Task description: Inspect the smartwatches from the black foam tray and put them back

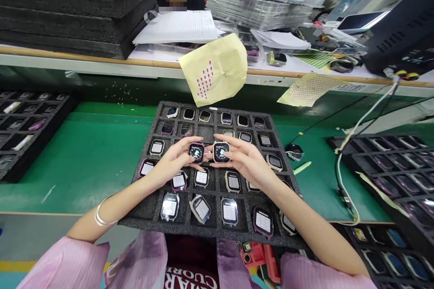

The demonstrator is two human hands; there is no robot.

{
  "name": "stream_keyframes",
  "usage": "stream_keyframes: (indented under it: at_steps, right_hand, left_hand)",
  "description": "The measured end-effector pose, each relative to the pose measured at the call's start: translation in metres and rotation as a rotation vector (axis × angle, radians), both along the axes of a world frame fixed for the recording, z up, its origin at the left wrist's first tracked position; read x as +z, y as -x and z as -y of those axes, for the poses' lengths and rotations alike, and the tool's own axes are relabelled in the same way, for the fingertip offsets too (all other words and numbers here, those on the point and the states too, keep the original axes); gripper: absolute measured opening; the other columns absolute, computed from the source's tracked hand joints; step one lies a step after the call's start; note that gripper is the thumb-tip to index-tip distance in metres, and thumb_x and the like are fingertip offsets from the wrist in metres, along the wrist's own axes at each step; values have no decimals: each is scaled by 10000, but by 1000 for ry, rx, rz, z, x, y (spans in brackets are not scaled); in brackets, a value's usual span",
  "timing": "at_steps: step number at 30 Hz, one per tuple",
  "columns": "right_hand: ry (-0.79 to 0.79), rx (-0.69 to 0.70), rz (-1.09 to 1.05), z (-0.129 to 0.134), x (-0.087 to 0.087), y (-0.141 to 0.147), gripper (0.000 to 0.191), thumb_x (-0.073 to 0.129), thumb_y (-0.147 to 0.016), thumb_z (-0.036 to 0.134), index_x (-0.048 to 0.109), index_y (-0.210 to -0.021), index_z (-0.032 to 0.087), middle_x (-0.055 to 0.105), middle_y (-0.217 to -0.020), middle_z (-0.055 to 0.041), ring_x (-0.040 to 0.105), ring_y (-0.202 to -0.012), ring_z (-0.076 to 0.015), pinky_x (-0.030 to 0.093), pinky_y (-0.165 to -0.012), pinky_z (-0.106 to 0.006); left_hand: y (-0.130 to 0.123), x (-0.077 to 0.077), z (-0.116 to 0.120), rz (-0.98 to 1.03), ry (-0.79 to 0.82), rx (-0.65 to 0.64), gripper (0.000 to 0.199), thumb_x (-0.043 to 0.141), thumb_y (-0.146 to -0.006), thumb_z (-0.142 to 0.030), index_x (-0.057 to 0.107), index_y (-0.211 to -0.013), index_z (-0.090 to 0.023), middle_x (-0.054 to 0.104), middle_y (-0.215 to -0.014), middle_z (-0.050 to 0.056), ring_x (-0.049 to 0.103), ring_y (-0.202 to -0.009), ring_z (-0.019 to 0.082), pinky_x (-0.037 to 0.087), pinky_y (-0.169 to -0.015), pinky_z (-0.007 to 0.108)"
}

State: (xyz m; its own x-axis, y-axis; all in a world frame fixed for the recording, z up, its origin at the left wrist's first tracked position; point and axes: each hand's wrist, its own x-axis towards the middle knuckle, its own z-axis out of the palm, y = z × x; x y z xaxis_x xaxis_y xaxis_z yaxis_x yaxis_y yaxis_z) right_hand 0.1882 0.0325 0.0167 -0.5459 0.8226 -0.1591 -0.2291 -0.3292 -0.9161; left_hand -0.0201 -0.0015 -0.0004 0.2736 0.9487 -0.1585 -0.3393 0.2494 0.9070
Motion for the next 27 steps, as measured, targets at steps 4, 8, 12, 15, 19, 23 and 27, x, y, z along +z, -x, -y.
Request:
stream_keyframes:
  at_steps: [4, 8, 12, 15, 19, 23, 27]
  right_hand:
    - [-37, -6, 46, 2, -2, 0, 422, 683, -799, 206, 602, -1213, 216, 683, -1116, -91, 672, -984, -277, 566, -850, -501]
    - [-109, -28, 113, 4, -4, 1, 446, 717, -805, 273, 590, -1230, 225, 681, -1121, -91, 673, -976, -272, 595, -805, -463]
    - [-132, -29, 127, 5, -4, 2, 410, 717, -815, 304, 610, -1204, 234, 677, -1127, -83, 669, -988, -274, 601, -797, -453]
    - [-110, -38, 89, 5, -4, 1, 365, 678, -849, 349, 623, -1189, 226, 683, -1109, -88, 673, -976, -279, 596, -795, -469]
    - [-86, -56, 77, 5, -2, 1, 367, 656, -862, 380, 629, -1183, 204, 698, -1063, -101, 671, -975, -288, 592, -781, -473]
    - [-82, -51, 80, 5, -1, 2, 361, 648, -867, 372, 625, -1189, 210, 686, -1099, -105, 678, -957, -285, 593, -770, -453]
    - [-88, -46, 76, 6, 0, 1, 347, 640, -875, 355, 626, -1188, 206, 685, -1104, -106, 689, -927, -278, 602, -743, -428]
  left_hand:
    - [0, 0, 0, -24, -35, -19, 486, 529, -704, -102, 540, -1184, -178, 635, -1084, 88, 638, -942, 224, 586, -729, 346]
    - [0, 1, 1, -53, -67, -39, 491, 532, -715, -108, 524, -1203, -167, 640, -1091, 103, 645, -934, 227, 590, -733, 352]
    - [-1, 1, 2, -68, -89, -47, 497, 542, -712, -116, 516, -1207, -159, 634, -1084, 107, 646, -935, 233, 592, -734, 357]
    - [-1, 1, 2, -74, -104, -51, 495, 541, -709, -119, 517, -1202, -162, 631, -1094, 109, 643, -948, 237, 589, -743, 366]
    - [0, 0, 2, -67, -114, -60, 470, 544, -727, -125, 514, -1195, -161, 625, -1097, 115, 640, -959, 240, 588, -747, 371]
    - [0, -1, 2, -66, -142, -65, 404, 570, -781, -154, 511, -1180, -160, 620, -1050, 103, 644, -920, 219, 593, -730, 346]
    - [-1, -2, 2, -74, -167, -67, 331, 593, -836, -213, 517, -1152, -153, 619, -988, 93, 641, -893, 205, 600, -697, 316]
